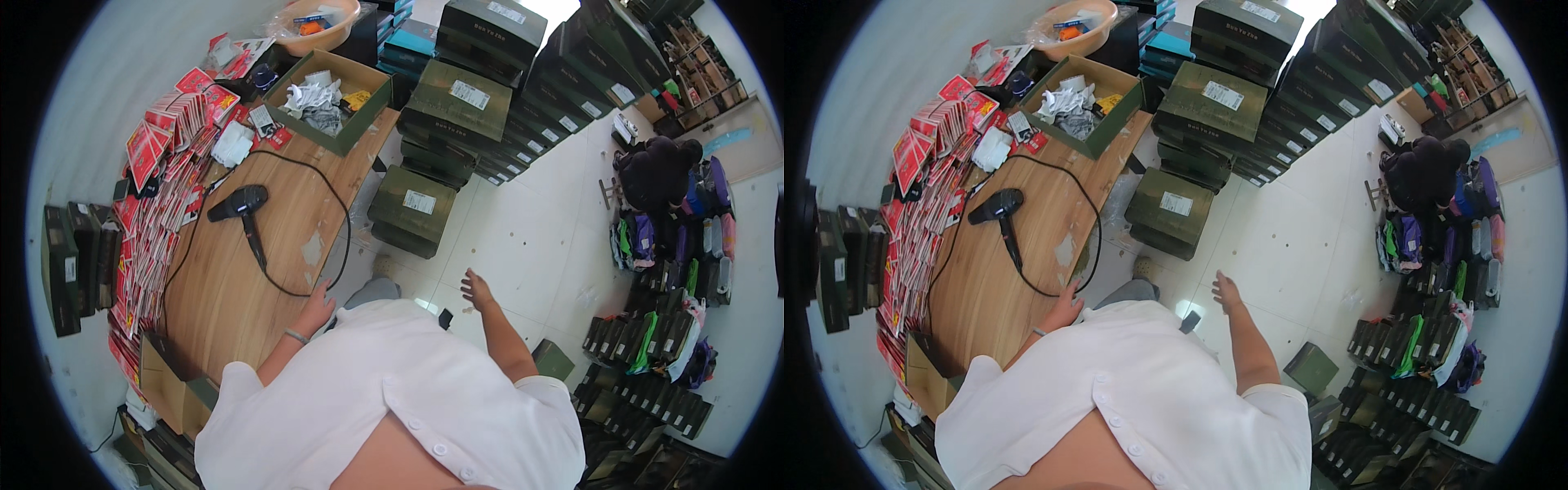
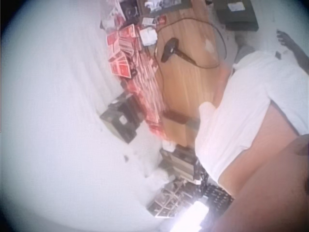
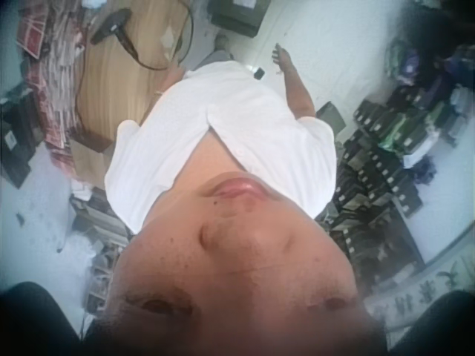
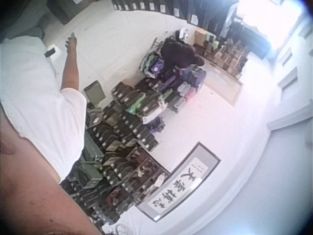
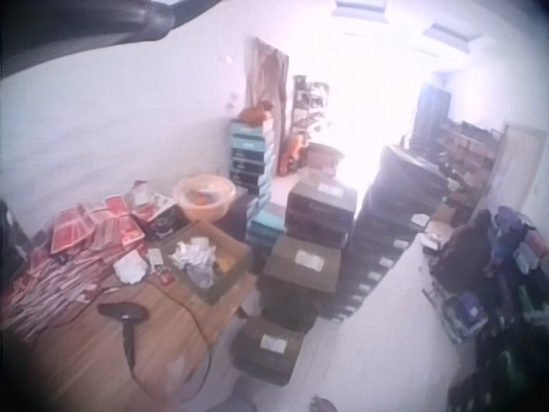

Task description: The person packs shoes into green boxes, places them in cardboard shipping boxes with tissue paper, seals the boxes, and uses a hair dryer to heat the labels. The person then stacks the finished boxes.

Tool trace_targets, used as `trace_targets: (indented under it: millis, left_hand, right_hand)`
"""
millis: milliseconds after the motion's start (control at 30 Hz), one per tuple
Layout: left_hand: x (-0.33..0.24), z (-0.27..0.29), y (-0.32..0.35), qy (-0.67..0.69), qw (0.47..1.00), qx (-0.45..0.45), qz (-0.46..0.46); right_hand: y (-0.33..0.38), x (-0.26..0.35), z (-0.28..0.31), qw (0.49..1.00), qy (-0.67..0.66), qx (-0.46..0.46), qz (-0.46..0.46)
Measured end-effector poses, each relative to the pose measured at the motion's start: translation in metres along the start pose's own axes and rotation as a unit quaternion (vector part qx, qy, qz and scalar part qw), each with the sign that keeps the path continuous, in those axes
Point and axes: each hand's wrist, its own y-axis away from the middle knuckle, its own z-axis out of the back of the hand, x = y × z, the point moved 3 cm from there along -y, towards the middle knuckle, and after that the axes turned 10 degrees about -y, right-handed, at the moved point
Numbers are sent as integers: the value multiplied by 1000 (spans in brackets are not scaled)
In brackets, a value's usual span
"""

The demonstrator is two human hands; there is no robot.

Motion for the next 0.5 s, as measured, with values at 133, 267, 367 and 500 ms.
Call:
trace_targets:
  millis: [133, 267, 367, 500]
  left_hand:
    - [-40, 4, -73, 20, 999, 25, -21]
    - [-79, 18, -117, -10, 999, 45, -24]
    - [-91, 19, -128, -26, 999, 23, 15]
    - [-75, -7, -117, -53, 997, -22, 48]
  right_hand:
    - [-13, 98, 13, 998, -39, -21, 40]
    - [-54, 204, 20, 995, -39, -28, 84]
    - [-91, 279, 14, 994, -22, 15, 108]
    - [-195, 343, 19, 989, -62, 78, 113]
